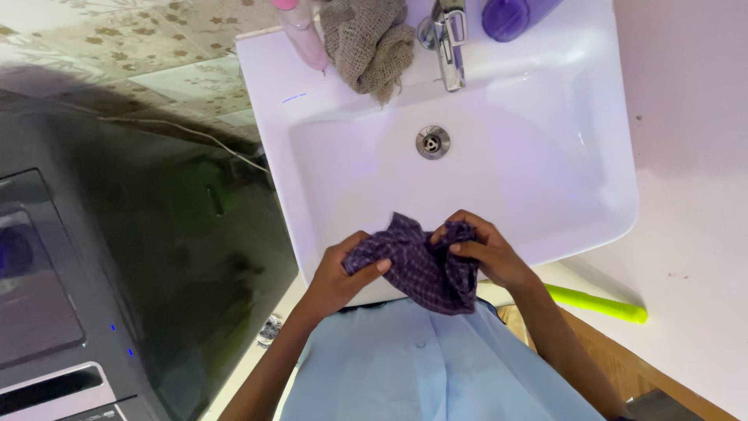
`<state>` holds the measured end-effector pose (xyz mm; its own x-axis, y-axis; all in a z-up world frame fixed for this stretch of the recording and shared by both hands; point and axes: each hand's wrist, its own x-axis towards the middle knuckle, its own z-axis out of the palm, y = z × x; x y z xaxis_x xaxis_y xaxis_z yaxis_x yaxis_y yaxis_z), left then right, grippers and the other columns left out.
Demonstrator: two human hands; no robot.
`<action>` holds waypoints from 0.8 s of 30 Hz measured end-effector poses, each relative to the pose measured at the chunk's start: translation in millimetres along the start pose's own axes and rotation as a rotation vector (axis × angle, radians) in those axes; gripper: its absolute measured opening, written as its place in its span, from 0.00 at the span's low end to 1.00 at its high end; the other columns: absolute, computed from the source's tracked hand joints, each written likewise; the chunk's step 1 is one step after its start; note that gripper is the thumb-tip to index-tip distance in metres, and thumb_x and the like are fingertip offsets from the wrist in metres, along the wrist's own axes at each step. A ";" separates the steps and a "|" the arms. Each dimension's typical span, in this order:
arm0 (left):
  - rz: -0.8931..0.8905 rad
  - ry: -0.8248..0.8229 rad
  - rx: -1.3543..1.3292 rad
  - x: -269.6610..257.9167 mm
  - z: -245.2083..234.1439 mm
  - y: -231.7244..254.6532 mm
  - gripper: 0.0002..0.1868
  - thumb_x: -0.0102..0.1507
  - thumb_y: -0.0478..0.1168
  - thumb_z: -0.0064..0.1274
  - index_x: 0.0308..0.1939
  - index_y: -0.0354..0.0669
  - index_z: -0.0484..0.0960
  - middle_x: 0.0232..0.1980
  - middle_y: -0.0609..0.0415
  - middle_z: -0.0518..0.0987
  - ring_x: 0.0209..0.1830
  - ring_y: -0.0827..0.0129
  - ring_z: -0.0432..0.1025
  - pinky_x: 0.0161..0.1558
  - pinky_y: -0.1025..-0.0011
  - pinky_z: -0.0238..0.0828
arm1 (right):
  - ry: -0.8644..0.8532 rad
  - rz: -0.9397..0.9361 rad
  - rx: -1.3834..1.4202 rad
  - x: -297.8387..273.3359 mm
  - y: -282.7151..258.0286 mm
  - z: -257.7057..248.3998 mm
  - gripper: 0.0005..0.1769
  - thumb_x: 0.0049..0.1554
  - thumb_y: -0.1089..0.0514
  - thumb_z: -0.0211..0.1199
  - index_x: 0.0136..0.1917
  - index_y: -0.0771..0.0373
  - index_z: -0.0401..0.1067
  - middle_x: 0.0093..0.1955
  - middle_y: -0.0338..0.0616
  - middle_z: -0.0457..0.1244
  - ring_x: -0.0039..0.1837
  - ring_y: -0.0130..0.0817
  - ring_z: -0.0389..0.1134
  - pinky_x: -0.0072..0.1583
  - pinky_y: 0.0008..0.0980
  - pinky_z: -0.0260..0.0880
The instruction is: The person cleans a bathroom sink by wiping the inner surface with a dark cloth and rinsing the cloth under the faucet.
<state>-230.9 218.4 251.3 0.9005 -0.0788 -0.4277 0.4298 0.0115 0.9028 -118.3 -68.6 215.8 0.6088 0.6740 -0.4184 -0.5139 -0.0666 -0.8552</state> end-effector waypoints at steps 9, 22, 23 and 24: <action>0.323 0.231 0.125 -4.9 5.2 40.9 0.22 0.65 0.49 0.62 0.54 0.35 0.79 0.36 0.55 0.83 0.33 0.71 0.77 0.37 0.73 0.75 | -0.062 -0.353 -0.625 -10.9 -63.5 94.3 0.41 0.51 0.59 0.73 0.74 0.66 0.59 0.71 0.52 0.60 0.74 0.45 0.59 0.71 0.45 0.57; 0.374 0.091 0.105 -14.7 -73.5 59.8 0.33 0.62 0.58 0.57 0.63 0.39 0.78 0.50 0.46 0.81 0.54 0.60 0.76 0.59 0.61 0.73 | -0.121 0.096 0.118 -6.6 -1.6 43.2 0.25 0.61 0.66 0.55 0.70 0.79 0.68 0.59 0.54 0.71 0.59 0.41 0.71 0.64 0.43 0.72; 0.403 0.059 -0.315 1.6 -79.7 44.8 0.36 0.68 0.62 0.52 0.67 0.36 0.74 0.53 0.45 0.79 0.59 0.58 0.73 0.64 0.58 0.70 | -0.197 0.036 0.302 -7.0 -5.5 42.1 0.27 0.60 0.65 0.56 0.72 0.78 0.65 0.63 0.55 0.68 0.63 0.43 0.69 0.67 0.43 0.69; 0.418 0.023 -0.737 15.3 -79.6 24.9 0.39 0.74 0.67 0.47 0.70 0.34 0.70 0.55 0.44 0.76 0.63 0.56 0.70 0.70 0.54 0.67 | -0.271 -0.022 0.488 -10.2 -10.9 40.4 0.30 0.59 0.63 0.57 0.73 0.77 0.62 0.66 0.57 0.66 0.66 0.45 0.68 0.69 0.44 0.66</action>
<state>-201.1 296.8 263.8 0.9927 0.0964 -0.0731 -0.0125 0.6826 0.7307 -143.3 -45.1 241.7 0.4782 0.8409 -0.2533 -0.7625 0.2545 -0.5948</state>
